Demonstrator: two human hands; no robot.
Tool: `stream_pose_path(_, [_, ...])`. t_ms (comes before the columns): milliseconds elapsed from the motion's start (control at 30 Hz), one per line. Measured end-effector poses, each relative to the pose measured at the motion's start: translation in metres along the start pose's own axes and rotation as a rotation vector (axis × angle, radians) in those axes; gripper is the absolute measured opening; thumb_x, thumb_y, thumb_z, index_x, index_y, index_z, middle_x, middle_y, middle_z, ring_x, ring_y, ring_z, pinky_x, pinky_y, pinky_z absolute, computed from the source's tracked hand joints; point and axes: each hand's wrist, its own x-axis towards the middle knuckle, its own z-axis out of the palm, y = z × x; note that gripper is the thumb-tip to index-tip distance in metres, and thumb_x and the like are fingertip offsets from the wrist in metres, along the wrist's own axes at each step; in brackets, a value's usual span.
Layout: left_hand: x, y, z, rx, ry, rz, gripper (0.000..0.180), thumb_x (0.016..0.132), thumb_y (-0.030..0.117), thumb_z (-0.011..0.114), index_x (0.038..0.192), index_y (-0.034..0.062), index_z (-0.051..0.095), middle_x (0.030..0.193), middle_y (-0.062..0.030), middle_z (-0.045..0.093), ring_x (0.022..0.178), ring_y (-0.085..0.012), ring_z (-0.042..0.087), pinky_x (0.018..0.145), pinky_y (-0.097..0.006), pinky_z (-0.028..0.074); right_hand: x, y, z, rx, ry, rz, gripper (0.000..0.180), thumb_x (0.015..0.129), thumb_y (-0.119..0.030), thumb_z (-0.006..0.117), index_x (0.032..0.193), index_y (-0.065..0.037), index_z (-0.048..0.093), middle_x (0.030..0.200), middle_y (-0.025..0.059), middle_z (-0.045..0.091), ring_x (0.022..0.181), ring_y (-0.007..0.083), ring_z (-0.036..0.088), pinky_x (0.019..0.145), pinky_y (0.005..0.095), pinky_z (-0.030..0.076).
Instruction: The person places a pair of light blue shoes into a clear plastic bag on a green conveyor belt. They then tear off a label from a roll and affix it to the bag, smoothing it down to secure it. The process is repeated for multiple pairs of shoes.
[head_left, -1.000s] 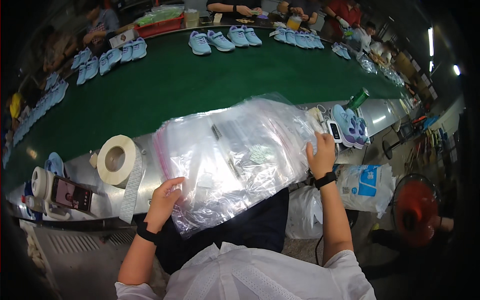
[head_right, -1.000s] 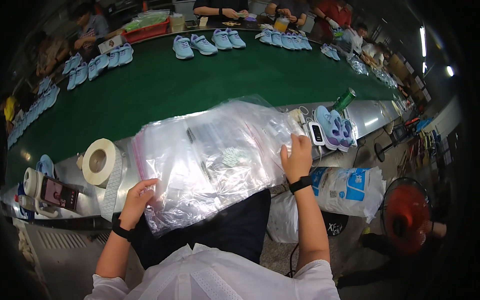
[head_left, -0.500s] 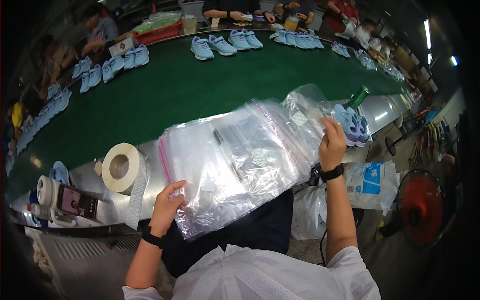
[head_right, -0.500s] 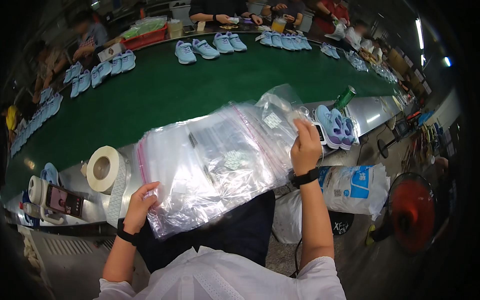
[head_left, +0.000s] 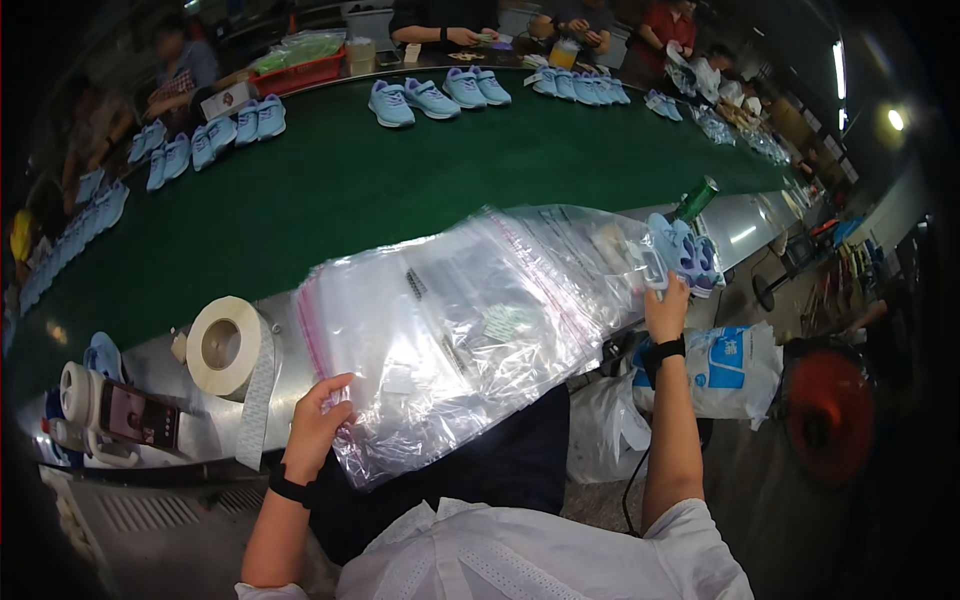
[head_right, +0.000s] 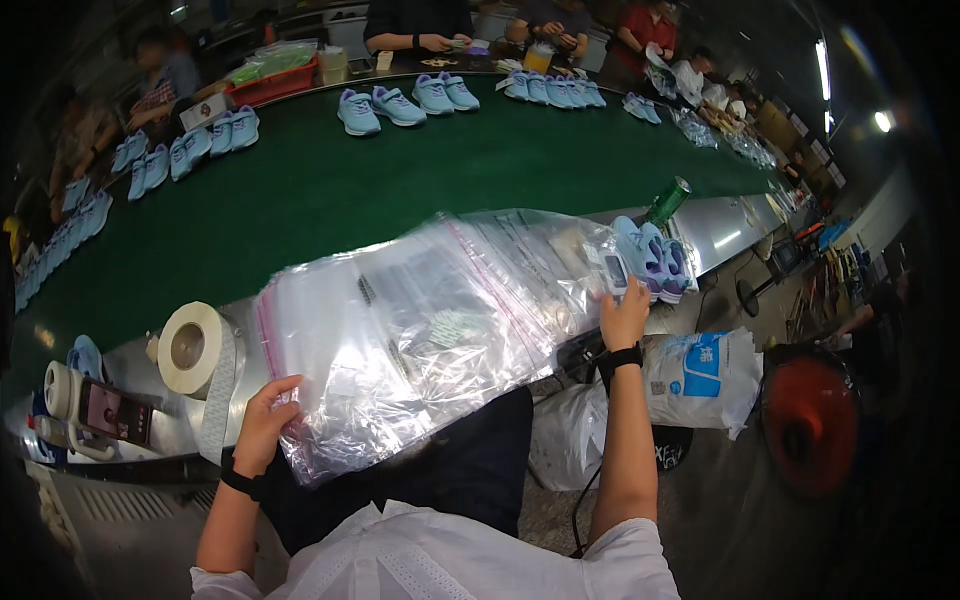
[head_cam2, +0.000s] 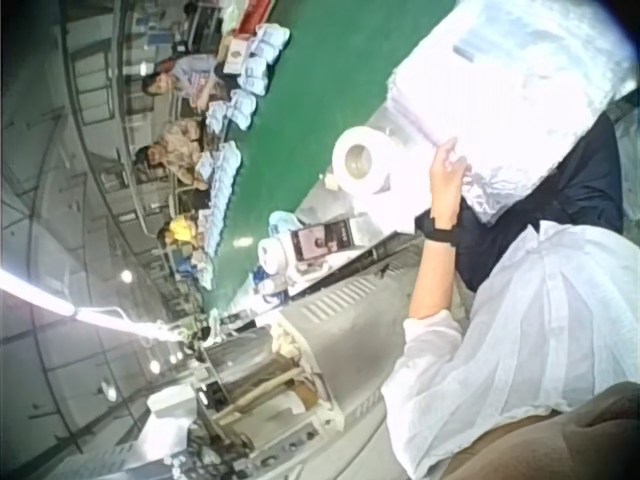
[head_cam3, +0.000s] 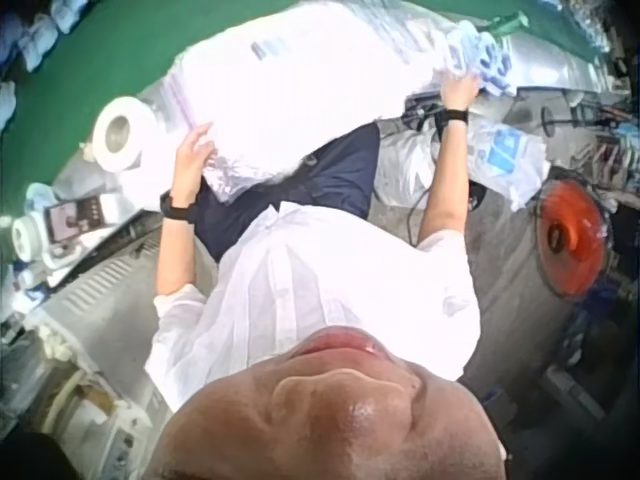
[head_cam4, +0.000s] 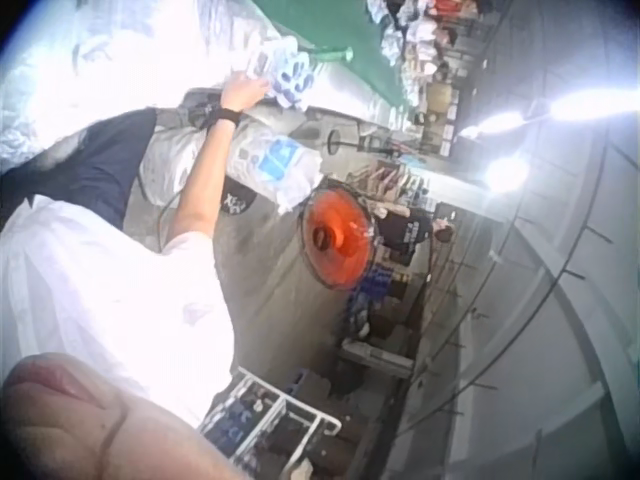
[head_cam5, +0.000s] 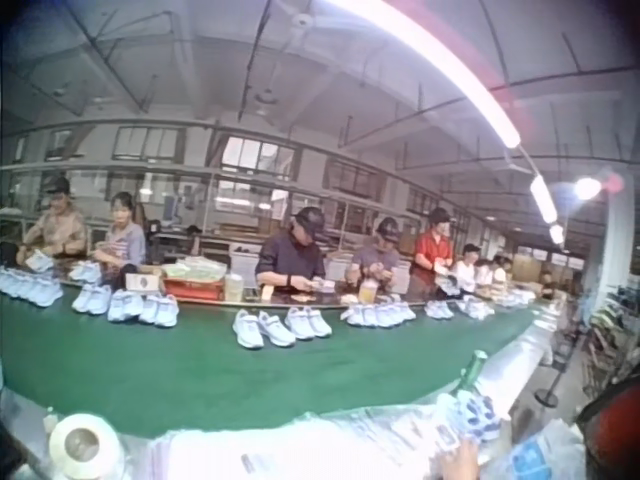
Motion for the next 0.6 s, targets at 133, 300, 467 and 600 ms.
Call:
stream_pose_path(133, [-0.001,0.000,0.000,-0.012,0.003,-0.002,0.039,0.080,0.000,0.055,0.119,0.0003,0.055,0.085,-0.0041,0.061,0.070,-0.0092,0.059,0.062,-0.022,0.047,-0.009,-0.044,-0.015,-0.240,0.064,-0.087,0.054,0.077,-0.016,0.063,0.128,-0.007,0.045,0.137,0.0222,0.031,0.123,0.0423,0.031,0.100,0.0462,0.032])
stream_pose_path(300, [-0.001,-0.003,-0.003,-0.003,0.006,0.043,0.040,0.080,0.000,0.055,0.119,0.0003,0.055,0.083,-0.0042,0.061,0.069,-0.0086,0.058,0.060,-0.022,0.047,-0.030,-0.106,-0.030,-0.226,0.142,-0.392,0.038,0.078,-0.017,0.064,0.114,-0.007,0.056,0.123,0.0175,0.048,0.112,0.0366,0.045,0.093,0.0425,0.038])
stream_pose_path(467, [0.000,0.000,-0.002,-0.021,-0.013,0.006,0.040,0.079,0.000,0.056,0.119,0.0006,0.055,0.082,-0.0043,0.061,0.068,-0.0084,0.058,0.059,-0.022,0.047,-0.052,-0.122,-0.004,0.133,-0.239,-0.473,0.030,0.074,-0.027,0.071,0.093,-0.006,0.063,0.097,0.0114,0.061,0.092,0.0312,0.058,0.073,0.0400,0.048])
stream_pose_path(600, [0.000,-0.002,-0.004,-0.021,-0.015,0.000,0.039,0.080,0.001,0.056,0.119,0.0012,0.055,0.082,-0.0042,0.061,0.068,-0.0082,0.057,0.059,-0.021,0.047,-0.054,-0.132,0.009,-0.164,-0.322,-0.381,0.039,0.068,-0.034,0.075,0.092,-0.006,0.063,0.096,0.0107,0.062,0.090,0.0295,0.059,0.071,0.0409,0.049])
